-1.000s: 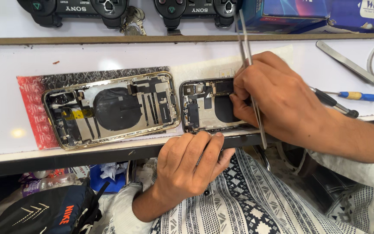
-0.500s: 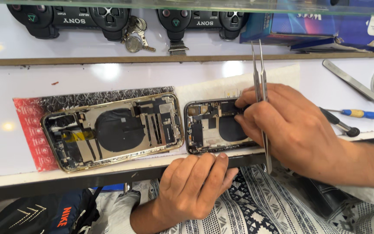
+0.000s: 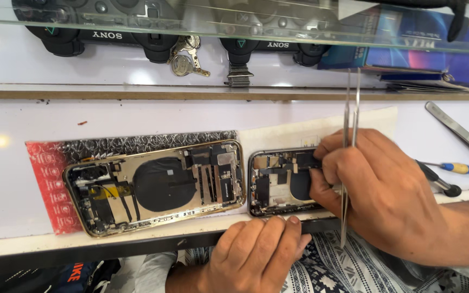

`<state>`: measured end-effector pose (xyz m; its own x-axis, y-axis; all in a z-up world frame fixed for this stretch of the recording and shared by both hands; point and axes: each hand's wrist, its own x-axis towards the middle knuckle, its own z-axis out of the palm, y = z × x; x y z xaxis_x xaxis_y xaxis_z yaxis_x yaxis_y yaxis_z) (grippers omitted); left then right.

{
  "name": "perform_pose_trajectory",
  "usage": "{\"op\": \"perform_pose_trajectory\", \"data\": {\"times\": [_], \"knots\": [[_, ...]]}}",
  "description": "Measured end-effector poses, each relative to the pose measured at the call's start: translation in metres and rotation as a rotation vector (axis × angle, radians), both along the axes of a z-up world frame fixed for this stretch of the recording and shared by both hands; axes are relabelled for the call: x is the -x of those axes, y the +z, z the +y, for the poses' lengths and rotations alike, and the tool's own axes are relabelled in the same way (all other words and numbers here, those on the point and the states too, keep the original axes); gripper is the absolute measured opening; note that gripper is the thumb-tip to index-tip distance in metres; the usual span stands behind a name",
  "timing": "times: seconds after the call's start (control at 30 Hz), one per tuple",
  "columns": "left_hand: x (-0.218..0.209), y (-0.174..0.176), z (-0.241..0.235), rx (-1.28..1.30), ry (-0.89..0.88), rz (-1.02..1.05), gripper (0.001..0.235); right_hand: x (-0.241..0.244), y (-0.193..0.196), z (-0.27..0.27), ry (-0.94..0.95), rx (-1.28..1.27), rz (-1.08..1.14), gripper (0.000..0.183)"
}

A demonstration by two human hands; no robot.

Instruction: The person uses tweezers to remove small components and a ribbon cable from the internal chassis of a disassembled smartphone. The person carefully lifts and detaches parts from the motherboard area and sets them aside on the workbench.

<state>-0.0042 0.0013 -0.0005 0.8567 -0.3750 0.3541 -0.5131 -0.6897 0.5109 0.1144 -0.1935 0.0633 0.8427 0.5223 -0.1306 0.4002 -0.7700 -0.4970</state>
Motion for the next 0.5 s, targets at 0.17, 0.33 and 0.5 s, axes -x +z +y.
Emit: {"op": "perform_pose_trajectory", "data": {"times": [0.17, 0.33, 0.5], "knots": [[0.007, -0.007, -0.006, -0.033, 0.052, 0.018, 0.022, 0.004, -0.009, 0.000, 0.008, 0.003, -0.060, 0.035], [-0.003, -0.004, -0.002, -0.051, 0.039, 0.027, 0.024, 0.006, -0.017, -0.004, 0.002, -0.033, -0.068, 0.037], [-0.033, 0.028, 0.003, 0.091, 0.018, 0.390, 0.040, 0.013, -0.031, -0.011, -0.032, -0.139, -0.116, 0.041]]}}
